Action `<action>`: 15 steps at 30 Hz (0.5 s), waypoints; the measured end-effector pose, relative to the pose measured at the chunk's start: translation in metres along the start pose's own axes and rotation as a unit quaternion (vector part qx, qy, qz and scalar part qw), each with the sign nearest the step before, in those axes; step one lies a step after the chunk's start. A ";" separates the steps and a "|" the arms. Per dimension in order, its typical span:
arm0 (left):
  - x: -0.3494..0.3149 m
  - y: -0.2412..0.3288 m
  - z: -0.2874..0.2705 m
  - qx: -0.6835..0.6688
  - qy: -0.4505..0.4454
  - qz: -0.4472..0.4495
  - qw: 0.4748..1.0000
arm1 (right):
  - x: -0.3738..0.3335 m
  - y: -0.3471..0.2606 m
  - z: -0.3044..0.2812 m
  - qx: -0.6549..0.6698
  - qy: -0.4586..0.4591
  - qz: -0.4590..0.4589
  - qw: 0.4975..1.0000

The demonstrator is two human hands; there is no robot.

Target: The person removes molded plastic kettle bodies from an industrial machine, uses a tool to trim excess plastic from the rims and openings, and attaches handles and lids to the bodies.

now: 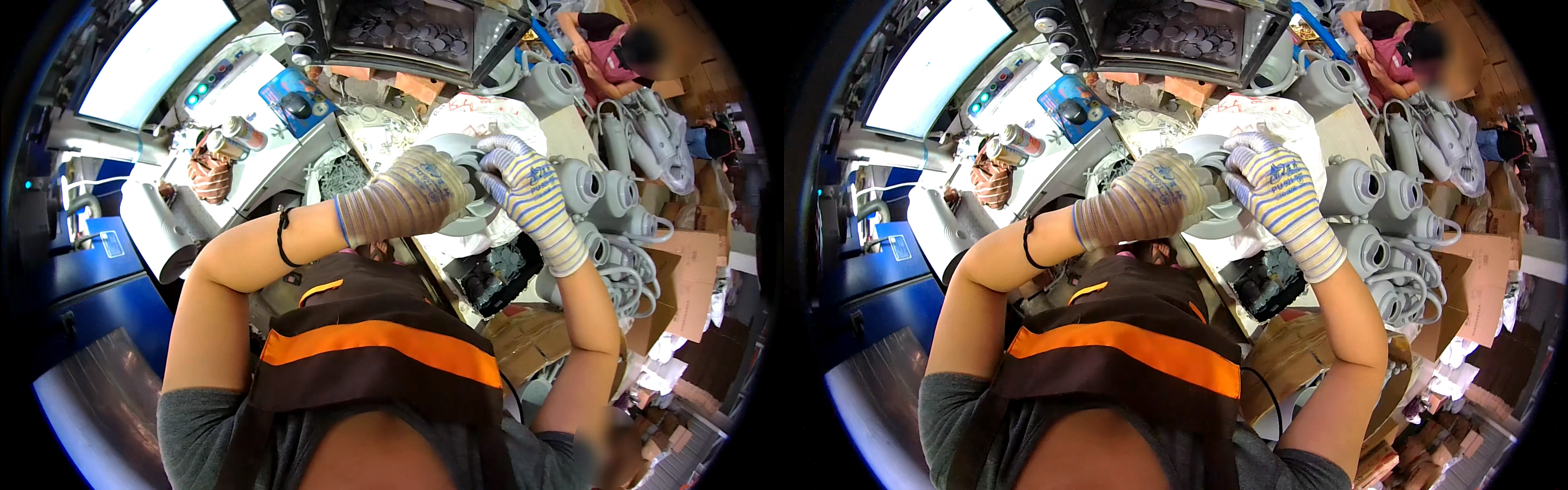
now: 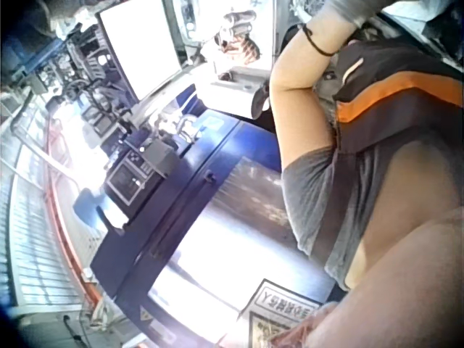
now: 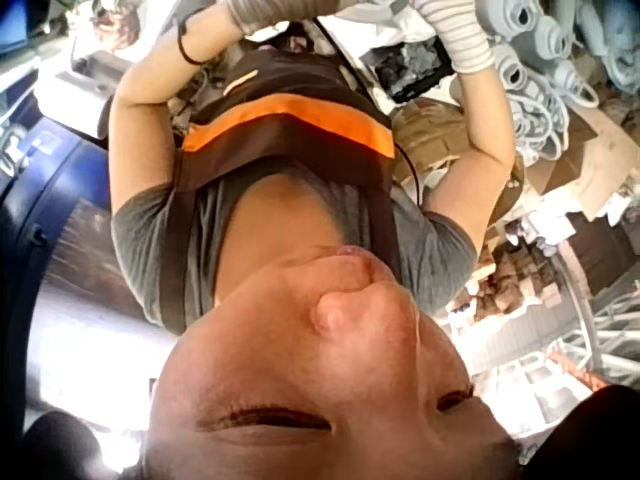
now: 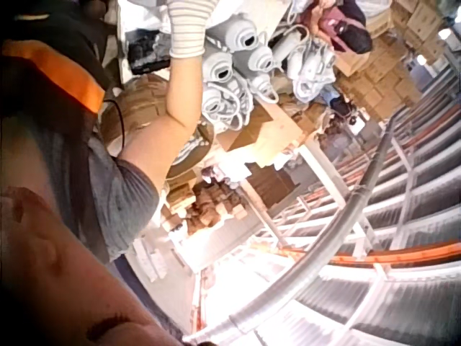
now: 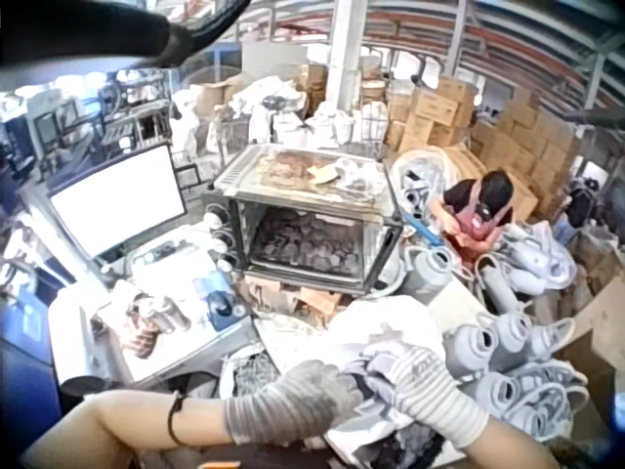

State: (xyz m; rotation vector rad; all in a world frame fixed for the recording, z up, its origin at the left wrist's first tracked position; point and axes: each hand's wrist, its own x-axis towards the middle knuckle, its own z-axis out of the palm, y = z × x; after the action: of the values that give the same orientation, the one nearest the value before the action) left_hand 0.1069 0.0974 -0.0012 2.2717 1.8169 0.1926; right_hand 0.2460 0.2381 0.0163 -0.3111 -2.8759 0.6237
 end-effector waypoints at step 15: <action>0.008 0.017 0.021 -0.087 0.074 0.019 0.993 | 0.000 -0.015 0.000 -0.255 -0.080 0.215 0.939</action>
State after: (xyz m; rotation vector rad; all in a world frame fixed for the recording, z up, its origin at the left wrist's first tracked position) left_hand 0.1297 0.1002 -0.0172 2.2230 1.7500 0.5181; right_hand 0.2435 0.2245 0.0227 -1.0242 -3.1045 -0.0721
